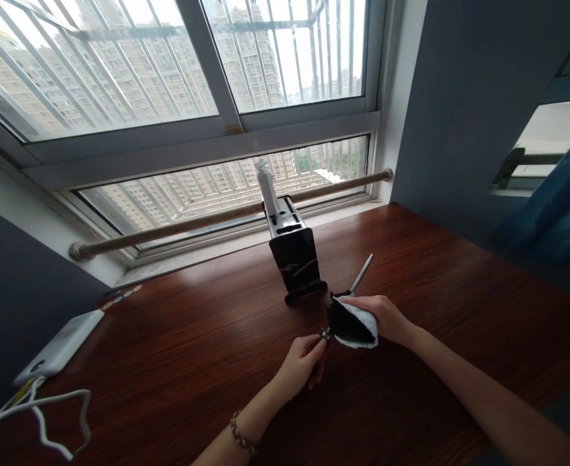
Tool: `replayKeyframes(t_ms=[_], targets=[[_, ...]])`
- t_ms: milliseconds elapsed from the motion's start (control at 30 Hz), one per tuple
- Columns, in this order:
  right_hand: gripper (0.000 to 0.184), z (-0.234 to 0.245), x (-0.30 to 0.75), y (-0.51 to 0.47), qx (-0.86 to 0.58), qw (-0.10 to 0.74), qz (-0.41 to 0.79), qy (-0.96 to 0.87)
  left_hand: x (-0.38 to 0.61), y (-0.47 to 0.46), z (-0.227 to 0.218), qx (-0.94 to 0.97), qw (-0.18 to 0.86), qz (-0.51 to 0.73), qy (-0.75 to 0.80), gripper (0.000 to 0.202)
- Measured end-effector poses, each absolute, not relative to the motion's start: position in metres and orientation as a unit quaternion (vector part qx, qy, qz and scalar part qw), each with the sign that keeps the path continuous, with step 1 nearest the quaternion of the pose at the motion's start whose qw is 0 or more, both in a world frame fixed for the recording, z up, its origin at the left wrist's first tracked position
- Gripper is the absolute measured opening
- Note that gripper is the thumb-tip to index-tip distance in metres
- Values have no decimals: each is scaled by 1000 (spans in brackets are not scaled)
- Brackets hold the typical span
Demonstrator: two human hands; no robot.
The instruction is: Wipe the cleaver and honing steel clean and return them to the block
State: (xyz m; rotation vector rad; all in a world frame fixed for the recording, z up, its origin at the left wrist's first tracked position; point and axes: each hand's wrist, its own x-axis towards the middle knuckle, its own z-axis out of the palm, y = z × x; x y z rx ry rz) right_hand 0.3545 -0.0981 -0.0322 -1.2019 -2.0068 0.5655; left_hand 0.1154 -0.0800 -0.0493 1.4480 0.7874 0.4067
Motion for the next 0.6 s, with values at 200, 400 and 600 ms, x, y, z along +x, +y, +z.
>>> replayKeyframes(t_ms=[200,400,600], targets=[[44,-36,399,-85,-607,438,110,-654,115,-81,-49,643,662,169,346,37],[25,-36,407,-81,-631,543,106,-544,114,-81,-54,652,658,166,338,36],[40,-45,401,-68,-611,682,314,-251,113,-80,-56,649,663,172,330,36]])
